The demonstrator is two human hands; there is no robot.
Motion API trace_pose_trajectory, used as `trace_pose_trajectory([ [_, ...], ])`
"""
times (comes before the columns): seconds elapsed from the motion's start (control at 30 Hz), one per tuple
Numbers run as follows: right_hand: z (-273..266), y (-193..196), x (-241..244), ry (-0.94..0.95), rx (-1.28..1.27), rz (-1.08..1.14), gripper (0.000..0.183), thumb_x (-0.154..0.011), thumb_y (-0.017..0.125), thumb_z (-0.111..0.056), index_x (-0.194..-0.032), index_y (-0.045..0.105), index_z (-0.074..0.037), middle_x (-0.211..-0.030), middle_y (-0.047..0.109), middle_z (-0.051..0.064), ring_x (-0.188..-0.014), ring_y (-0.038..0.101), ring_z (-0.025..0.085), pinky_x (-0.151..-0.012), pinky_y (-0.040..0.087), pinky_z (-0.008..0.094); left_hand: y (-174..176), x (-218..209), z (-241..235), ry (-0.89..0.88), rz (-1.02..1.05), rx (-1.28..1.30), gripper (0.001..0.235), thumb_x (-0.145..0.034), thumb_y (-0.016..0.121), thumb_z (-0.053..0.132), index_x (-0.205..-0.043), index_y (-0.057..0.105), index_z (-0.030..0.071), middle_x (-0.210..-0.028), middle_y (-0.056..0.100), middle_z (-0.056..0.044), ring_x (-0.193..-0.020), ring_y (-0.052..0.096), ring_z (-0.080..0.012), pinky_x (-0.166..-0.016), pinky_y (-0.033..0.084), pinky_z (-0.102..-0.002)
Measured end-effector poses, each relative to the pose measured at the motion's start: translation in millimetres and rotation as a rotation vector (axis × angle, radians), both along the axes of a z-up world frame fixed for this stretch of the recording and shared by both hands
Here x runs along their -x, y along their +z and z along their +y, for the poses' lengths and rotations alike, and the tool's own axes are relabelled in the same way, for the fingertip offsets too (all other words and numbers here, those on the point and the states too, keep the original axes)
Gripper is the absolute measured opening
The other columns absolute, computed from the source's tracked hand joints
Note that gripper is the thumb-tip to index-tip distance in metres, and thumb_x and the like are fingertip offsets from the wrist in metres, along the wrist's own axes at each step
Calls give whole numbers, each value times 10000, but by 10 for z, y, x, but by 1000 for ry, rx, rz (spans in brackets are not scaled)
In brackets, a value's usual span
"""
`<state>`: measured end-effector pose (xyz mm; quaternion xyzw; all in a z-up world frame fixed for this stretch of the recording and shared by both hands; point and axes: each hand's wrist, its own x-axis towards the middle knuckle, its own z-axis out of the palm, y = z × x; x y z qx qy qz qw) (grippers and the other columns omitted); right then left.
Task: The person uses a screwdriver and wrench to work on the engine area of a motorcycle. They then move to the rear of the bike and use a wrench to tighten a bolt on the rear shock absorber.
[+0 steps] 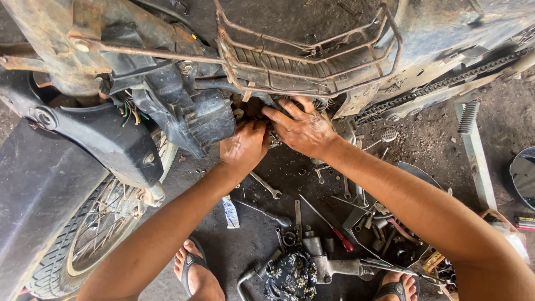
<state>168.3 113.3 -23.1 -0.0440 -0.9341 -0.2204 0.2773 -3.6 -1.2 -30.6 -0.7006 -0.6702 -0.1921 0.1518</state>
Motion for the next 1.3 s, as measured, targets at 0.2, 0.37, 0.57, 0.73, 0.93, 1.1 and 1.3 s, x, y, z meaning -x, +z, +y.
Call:
trace_pose_trajectory([
  [0.2,0,41,-15,1,3,17,176,-930,671,-244,-1008,788,-138,-1421,570,1,-1304,499,243,-1164,336,469,132,-17,-30,-3,30,6,124,-811,752,167,-853,687,70,-811,704,-104,-738,712,-272,-594,574,-407],
  [0.37,-20,25,-18,12,30,42,181,-938,692,-239,-1041,791,-129,-1423,570,4,-1304,498,245,-1168,333,476,113,-6,-58,35,139,236,121,-797,742,129,-888,726,52,-879,710,-129,-731,730,-227,-517,602,-342],
  [0.57,-58,129,-42,-5,-34,-54,148,-921,684,-244,-985,774,-146,-1460,562,7,-1325,491,250,-1160,326,494,139,84,-154,-83,211,25,143,-763,731,93,-901,738,59,-905,725,-96,-841,728,-202,-544,600,-314],
  [0.73,24,30,-301,144,-53,11,304,-1020,624,-280,-1253,734,-120,-1503,518,46,-1408,449,250,-1220,278,488,127,253,-471,-293,202,-132,180,-899,725,219,-991,754,68,-1017,745,-73,-862,718,-168,-504,562,-286],
  [0.93,-249,-1004,-690,238,-795,-126,560,-1049,391,-444,-1492,507,-121,-1661,414,91,-1478,350,314,-1208,296,434,-976,163,-1282,-526,233,344,430,-913,684,109,-1325,563,134,-1353,598,-85,-1070,627,-196,-700,533,-292],
  [1.1,-1171,-1112,-763,226,-917,-1144,657,-990,368,-490,-1503,501,-102,-1504,550,158,-1285,567,332,-978,538,395,-1498,-70,-1870,-648,231,850,875,-878,645,-75,-1665,367,184,-1687,447,-111,-1315,548,-229,-896,509,-290],
  [1.3,-2233,-2151,-927,320,856,-1233,528,-1042,485,-474,-1355,496,-50,-1408,502,218,-899,651,249,-667,613,345,-1401,114,-1932,-410,203,1374,804,-730,906,212,-1411,499,77,-1471,484,-223,-1314,499,-417,-1049,401,-661],
])
